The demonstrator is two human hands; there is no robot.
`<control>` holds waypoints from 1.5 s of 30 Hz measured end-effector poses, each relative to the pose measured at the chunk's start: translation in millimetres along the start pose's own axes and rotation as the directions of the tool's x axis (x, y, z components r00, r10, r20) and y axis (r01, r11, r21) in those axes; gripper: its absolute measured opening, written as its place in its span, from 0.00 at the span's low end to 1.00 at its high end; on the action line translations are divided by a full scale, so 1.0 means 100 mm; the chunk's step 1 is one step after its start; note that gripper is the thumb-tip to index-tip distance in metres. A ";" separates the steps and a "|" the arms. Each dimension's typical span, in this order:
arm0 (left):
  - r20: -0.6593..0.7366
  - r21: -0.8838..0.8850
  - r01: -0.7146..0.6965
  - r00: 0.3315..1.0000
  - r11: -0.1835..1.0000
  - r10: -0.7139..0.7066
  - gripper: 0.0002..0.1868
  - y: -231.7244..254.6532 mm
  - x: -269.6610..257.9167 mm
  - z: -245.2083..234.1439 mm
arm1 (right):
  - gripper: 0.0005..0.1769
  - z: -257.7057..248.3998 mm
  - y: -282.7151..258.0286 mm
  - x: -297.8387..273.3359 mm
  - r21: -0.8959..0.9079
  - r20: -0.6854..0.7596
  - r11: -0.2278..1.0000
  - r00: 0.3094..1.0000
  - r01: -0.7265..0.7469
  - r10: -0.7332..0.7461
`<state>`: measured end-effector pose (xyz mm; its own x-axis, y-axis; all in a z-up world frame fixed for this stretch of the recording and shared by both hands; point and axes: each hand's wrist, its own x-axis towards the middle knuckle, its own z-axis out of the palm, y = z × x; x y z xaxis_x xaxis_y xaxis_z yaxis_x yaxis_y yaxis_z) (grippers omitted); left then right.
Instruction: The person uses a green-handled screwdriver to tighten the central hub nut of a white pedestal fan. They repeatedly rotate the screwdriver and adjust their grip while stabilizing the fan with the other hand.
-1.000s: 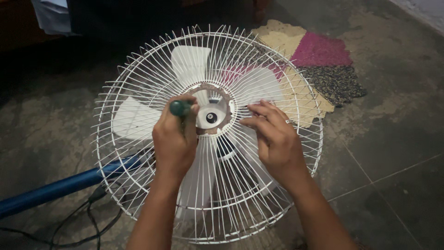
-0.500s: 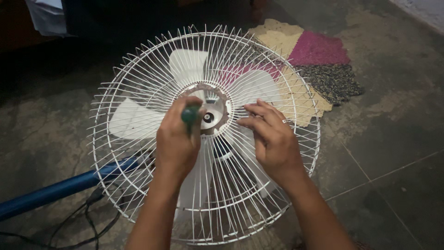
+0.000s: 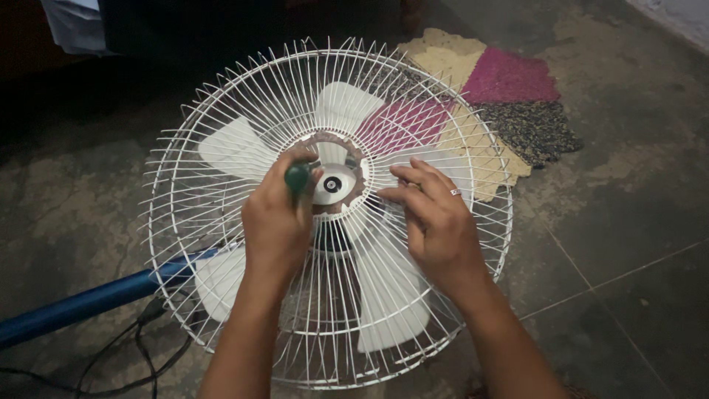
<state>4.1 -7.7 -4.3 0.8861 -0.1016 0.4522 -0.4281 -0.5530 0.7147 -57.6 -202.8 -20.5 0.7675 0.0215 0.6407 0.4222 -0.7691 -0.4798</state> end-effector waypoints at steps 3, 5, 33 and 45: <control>0.052 0.078 0.057 0.997 0.995 -0.062 0.14 -0.02 0.03 0.02 | 0.18 0.00 0.00 0.00 -0.002 -0.007 1.000 1.000 0.001 -0.001; 0.028 0.141 0.049 0.998 0.989 -0.054 0.15 -0.06 0.05 0.02 | 0.18 0.01 0.01 0.00 -0.003 -0.008 1.000 1.000 -0.003 0.003; 0.083 0.022 -0.027 0.996 0.999 0.025 0.11 -0.02 0.06 -0.11 | 0.19 0.00 0.00 0.00 -0.019 -0.006 0.999 1.000 -0.027 0.027; 0.034 -0.347 0.086 0.996 0.934 -0.079 0.12 0.00 0.03 -0.11 | 0.17 0.02 0.00 0.00 -0.025 -0.005 0.999 0.999 -0.034 0.033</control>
<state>4.6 0.6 3.0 0.9228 -0.0859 0.3756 -0.3850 -0.2380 0.8917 -56.9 -201.5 -21.2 0.7787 -0.0075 0.6274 0.3839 -0.7852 -0.4859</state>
